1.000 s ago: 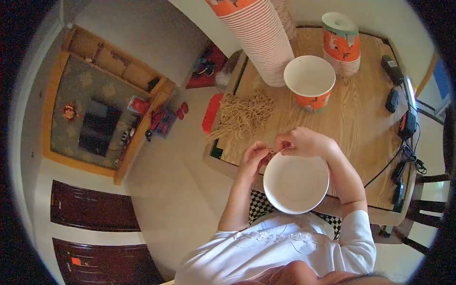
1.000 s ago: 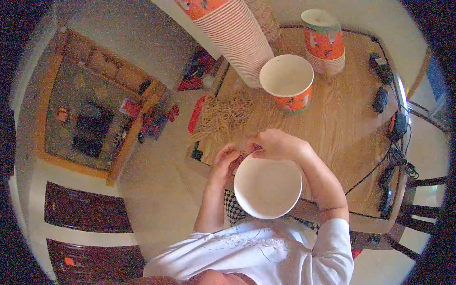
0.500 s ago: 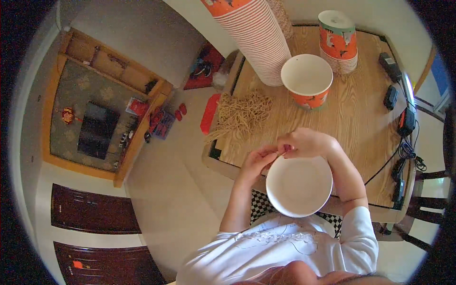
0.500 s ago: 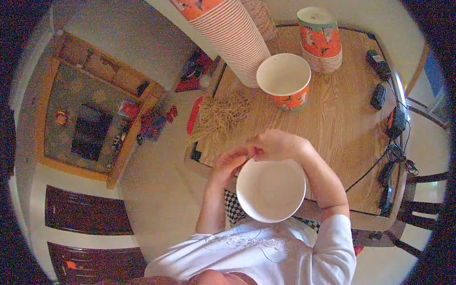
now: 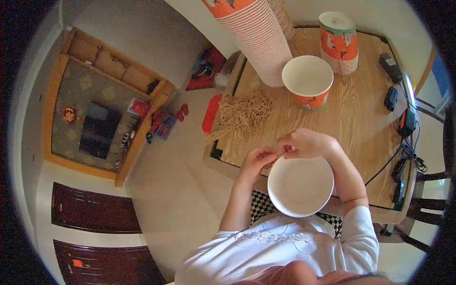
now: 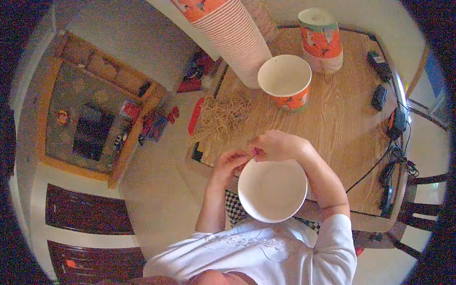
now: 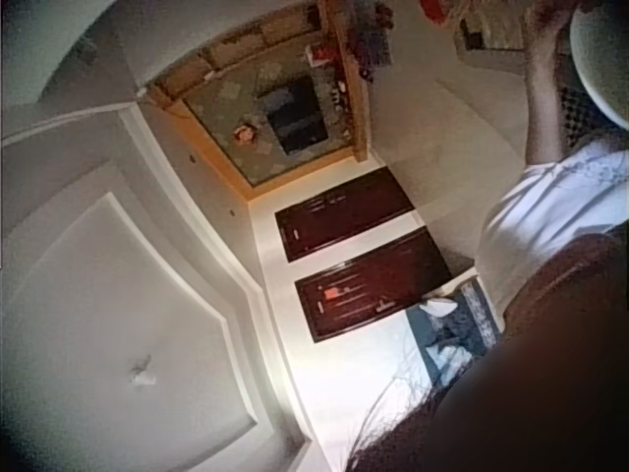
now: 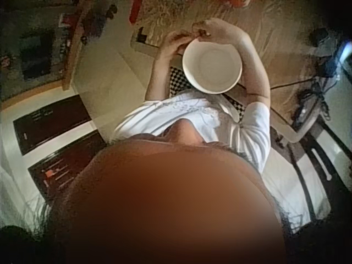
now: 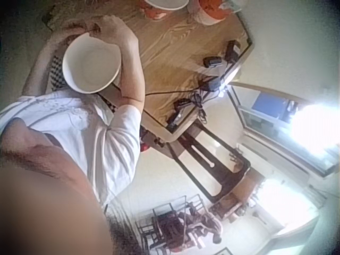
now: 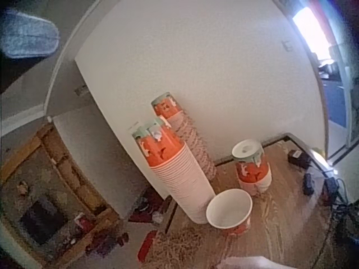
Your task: Attaching thin white strings to the pre-drilled holes in the rims of paper bowls.
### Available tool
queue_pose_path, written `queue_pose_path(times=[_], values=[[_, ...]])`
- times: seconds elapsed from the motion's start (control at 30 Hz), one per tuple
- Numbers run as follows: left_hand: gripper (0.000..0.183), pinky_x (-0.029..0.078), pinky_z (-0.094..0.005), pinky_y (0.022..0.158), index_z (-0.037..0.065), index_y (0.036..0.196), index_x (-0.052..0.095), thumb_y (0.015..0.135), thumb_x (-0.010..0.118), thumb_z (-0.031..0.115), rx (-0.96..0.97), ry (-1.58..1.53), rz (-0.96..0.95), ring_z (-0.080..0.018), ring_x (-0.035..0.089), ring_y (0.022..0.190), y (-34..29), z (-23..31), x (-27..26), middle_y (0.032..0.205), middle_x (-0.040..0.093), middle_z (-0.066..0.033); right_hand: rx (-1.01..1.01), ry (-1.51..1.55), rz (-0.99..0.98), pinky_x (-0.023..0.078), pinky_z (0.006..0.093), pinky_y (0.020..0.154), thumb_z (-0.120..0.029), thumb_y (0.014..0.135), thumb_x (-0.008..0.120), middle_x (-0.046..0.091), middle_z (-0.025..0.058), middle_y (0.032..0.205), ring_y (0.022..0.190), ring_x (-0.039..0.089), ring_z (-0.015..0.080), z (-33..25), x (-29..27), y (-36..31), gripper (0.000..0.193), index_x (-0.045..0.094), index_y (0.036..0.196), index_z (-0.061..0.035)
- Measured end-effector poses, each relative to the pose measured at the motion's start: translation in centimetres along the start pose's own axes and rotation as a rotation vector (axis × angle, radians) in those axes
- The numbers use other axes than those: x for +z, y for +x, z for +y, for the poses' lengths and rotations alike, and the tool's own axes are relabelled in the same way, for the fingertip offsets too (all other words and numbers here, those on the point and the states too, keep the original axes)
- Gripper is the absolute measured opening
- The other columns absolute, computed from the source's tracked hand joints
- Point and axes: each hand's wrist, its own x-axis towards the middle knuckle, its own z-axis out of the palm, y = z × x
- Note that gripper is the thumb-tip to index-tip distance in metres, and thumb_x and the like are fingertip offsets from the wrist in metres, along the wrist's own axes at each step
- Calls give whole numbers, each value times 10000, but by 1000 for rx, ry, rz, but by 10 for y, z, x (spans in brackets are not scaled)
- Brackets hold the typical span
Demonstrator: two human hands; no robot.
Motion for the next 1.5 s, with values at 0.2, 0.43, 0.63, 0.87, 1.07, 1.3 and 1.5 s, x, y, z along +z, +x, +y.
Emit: queue_pose_path(times=[0.2,0.43,0.63,0.87,1.07,1.3,1.5], values=[[131,369,-175,528,58,898,616,804,669,132,60,-51,36,-52,505,618,0,-2,-5,730,595,16,14,141,58,477,372,649,-221,798,648,630,108,810,735,623,268,2,4,3,214,571,893,-46],[140,384,-179,535,49,921,594,817,658,117,103,-131,67,-56,515,630,0,-2,1,727,583,16,-14,279,54,475,332,631,-236,802,660,621,102,784,722,618,207,5,8,13,260,547,882,-16],[146,419,-193,578,54,959,592,829,641,98,69,-323,119,-70,534,656,-5,3,5,779,604,1,-36,372,25,473,320,613,-190,801,651,618,89,719,688,607,177,1,5,14,207,551,878,-27],[171,419,-192,597,43,987,598,826,639,82,133,-141,59,-62,547,715,-4,-6,-8,848,621,-8,-94,384,31,478,302,636,-125,799,638,624,63,766,709,601,147,12,10,19,172,549,906,-24],[129,410,-187,588,37,936,617,823,644,91,120,-50,147,-60,546,684,-3,-9,-6,795,625,-6,-78,402,43,478,295,646,-122,791,638,613,58,750,705,598,147,11,10,18,179,548,911,-25],[139,413,-203,581,38,913,608,822,652,133,167,-75,150,-75,554,663,-6,-7,-6,785,637,-25,-41,345,55,465,295,615,-123,785,630,601,55,722,672,581,138,12,10,17,173,546,901,-25],[171,437,-206,610,44,953,585,819,655,124,168,-139,153,-86,573,697,-6,-8,-10,815,643,-37,-63,293,68,479,305,599,-136,785,631,625,68,714,667,605,156,14,10,17,143,588,860,-22]])
